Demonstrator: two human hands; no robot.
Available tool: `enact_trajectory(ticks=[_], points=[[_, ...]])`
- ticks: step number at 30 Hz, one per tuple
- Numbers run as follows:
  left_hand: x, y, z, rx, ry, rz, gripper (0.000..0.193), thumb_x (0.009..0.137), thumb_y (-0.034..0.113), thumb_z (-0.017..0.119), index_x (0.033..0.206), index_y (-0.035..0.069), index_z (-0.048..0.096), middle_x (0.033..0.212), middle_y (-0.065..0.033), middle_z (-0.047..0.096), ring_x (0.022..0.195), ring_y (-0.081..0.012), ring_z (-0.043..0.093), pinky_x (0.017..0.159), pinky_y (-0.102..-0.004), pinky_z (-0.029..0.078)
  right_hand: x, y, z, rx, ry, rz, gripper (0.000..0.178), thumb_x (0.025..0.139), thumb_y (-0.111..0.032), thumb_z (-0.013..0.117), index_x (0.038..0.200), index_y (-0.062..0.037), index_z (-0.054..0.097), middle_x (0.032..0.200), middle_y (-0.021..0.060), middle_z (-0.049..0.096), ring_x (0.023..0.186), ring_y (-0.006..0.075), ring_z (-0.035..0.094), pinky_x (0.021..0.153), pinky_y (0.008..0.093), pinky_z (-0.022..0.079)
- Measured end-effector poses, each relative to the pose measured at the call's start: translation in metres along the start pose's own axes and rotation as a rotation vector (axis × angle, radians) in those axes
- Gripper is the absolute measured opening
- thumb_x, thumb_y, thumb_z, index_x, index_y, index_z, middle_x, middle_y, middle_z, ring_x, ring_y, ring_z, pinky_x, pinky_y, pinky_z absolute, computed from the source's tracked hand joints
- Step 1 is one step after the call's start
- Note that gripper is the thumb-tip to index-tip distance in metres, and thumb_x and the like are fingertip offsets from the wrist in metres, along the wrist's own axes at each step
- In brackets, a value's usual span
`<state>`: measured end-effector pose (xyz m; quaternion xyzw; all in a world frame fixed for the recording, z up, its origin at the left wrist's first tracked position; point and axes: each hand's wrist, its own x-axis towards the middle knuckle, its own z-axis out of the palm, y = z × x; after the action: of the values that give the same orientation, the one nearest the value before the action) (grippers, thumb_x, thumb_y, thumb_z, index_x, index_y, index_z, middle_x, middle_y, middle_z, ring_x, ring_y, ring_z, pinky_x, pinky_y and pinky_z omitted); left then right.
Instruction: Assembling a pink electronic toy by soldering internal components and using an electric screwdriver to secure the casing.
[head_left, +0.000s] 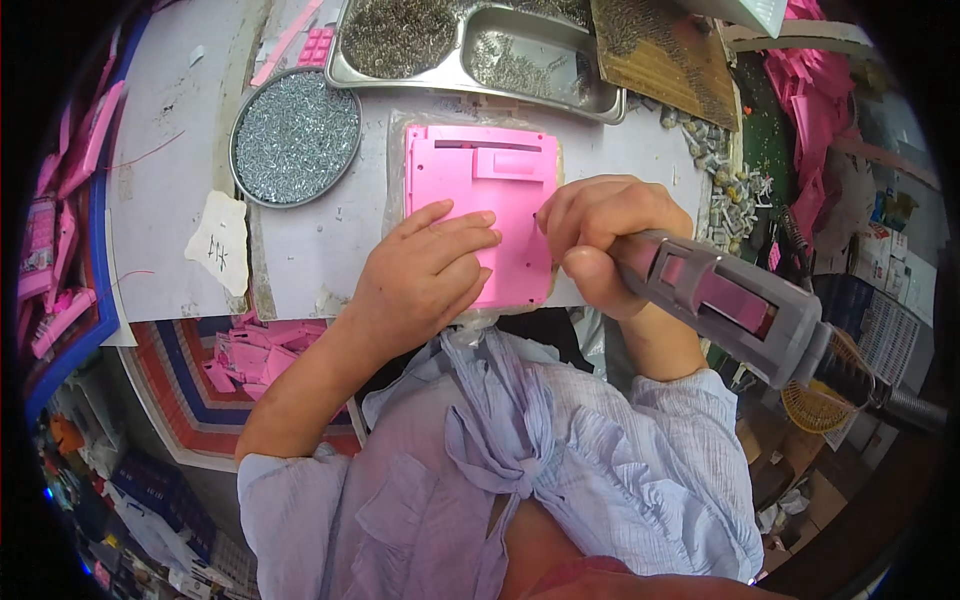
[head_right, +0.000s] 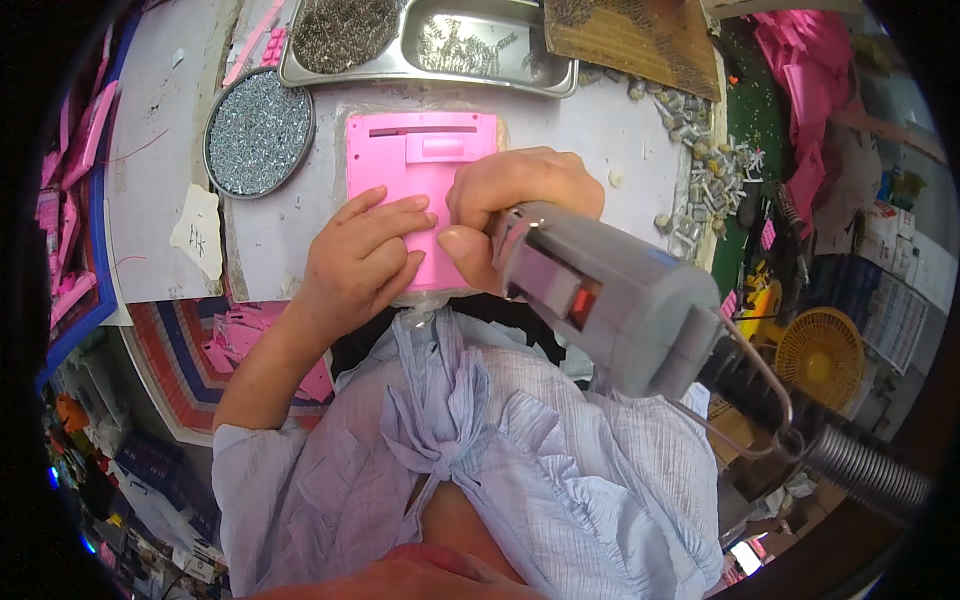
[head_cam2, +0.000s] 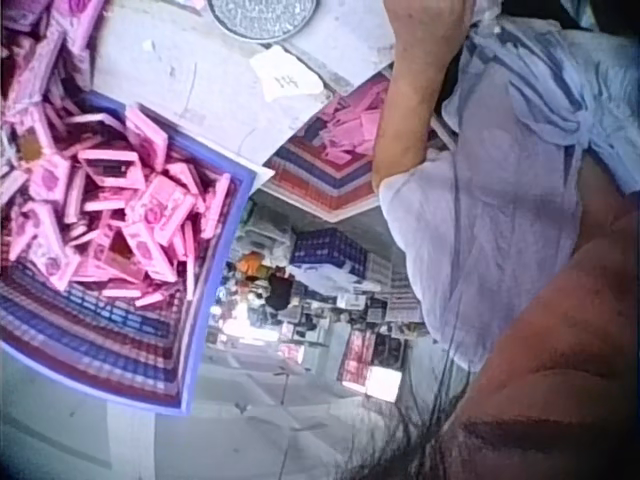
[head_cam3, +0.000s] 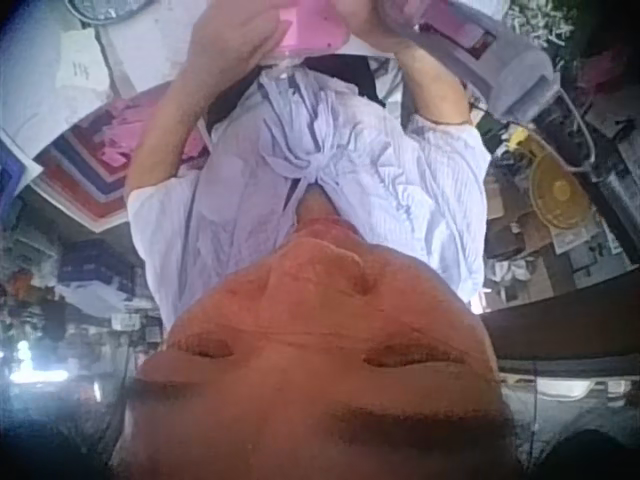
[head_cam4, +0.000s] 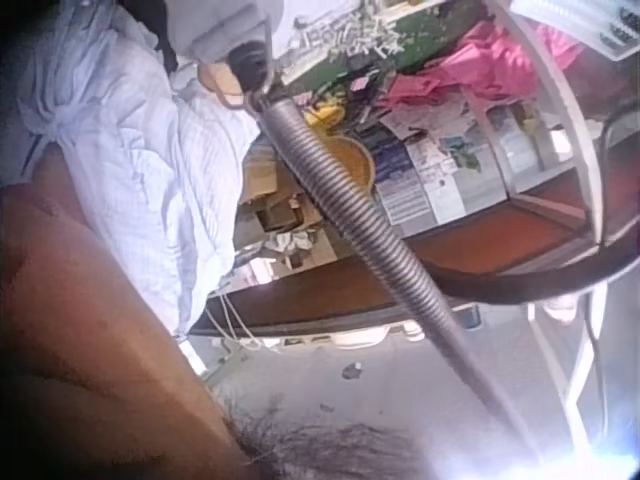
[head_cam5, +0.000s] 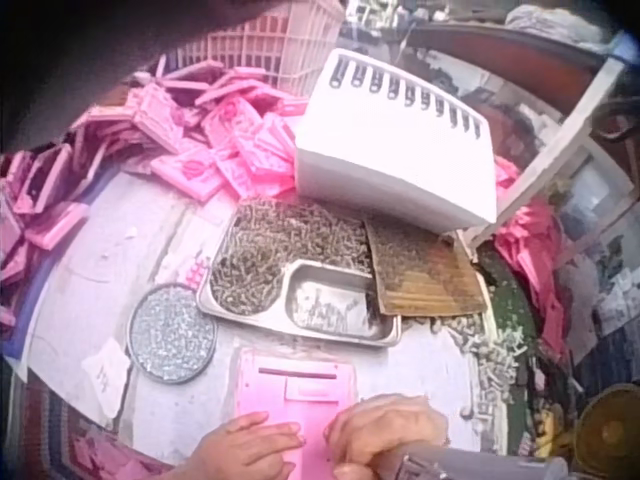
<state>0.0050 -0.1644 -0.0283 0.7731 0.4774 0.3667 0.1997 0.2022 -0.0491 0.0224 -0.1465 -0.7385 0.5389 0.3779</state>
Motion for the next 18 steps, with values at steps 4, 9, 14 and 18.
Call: enact_trajectory(ticks=[4,9,14,18], points=[[0.002,-0.001,-0.001,-0.019,0.004,-0.014,0.019,0.083,0.005,0.072,0.075,0.004,0.054,0.117,-0.0107,0.071,0.116,-0.0268,0.068,0.105,-0.0492,0.048,0.031,-0.007,-0.017,0.279,0.041,0.001,0.03,0.092,-0.024,0.074,0.081,-0.0105,0.05,0.055,0.004,0.051,0.05,0.0186,0.05,0.059,0.0384,0.051],[0.001,0.001,0.0,-0.032,-0.008,-0.042,0.019,0.083,0.004,0.072,0.075,0.004,0.054,0.116,-0.0104,0.072,0.116,-0.0262,0.068,0.104,-0.048,0.049,0.054,0.037,-0.028,0.03,0.06,-0.017,0.019,0.095,-0.01,0.062,0.083,-0.0072,0.047,0.058,0.0044,0.049,0.049,0.0161,0.045,0.054,0.0363,0.043],[0.003,0.002,-0.001,-0.042,0.002,-0.052,0.02,0.083,0.005,0.072,0.075,0.005,0.054,0.116,-0.0096,0.072,0.117,-0.0256,0.068,0.104,-0.0473,0.048,0.052,0.047,-0.018,0.08,0.118,0.047,0.022,0.095,-0.013,0.067,0.086,-0.0065,0.048,0.058,0.0037,0.049,0.049,0.0138,0.044,0.053,0.0335,0.042],[0.001,0.001,0.0,-0.053,0.003,-0.044,0.018,0.083,0.005,0.073,0.077,0.006,0.055,0.116,-0.0099,0.072,0.118,-0.0258,0.068,0.104,-0.0473,0.048,0.063,0.044,-0.031,0.304,-0.024,0.05,0.02,0.095,-0.019,0.068,0.094,-0.0056,0.053,0.058,0.0014,0.049,0.049,0.0128,0.042,0.051,0.0324,0.038]])
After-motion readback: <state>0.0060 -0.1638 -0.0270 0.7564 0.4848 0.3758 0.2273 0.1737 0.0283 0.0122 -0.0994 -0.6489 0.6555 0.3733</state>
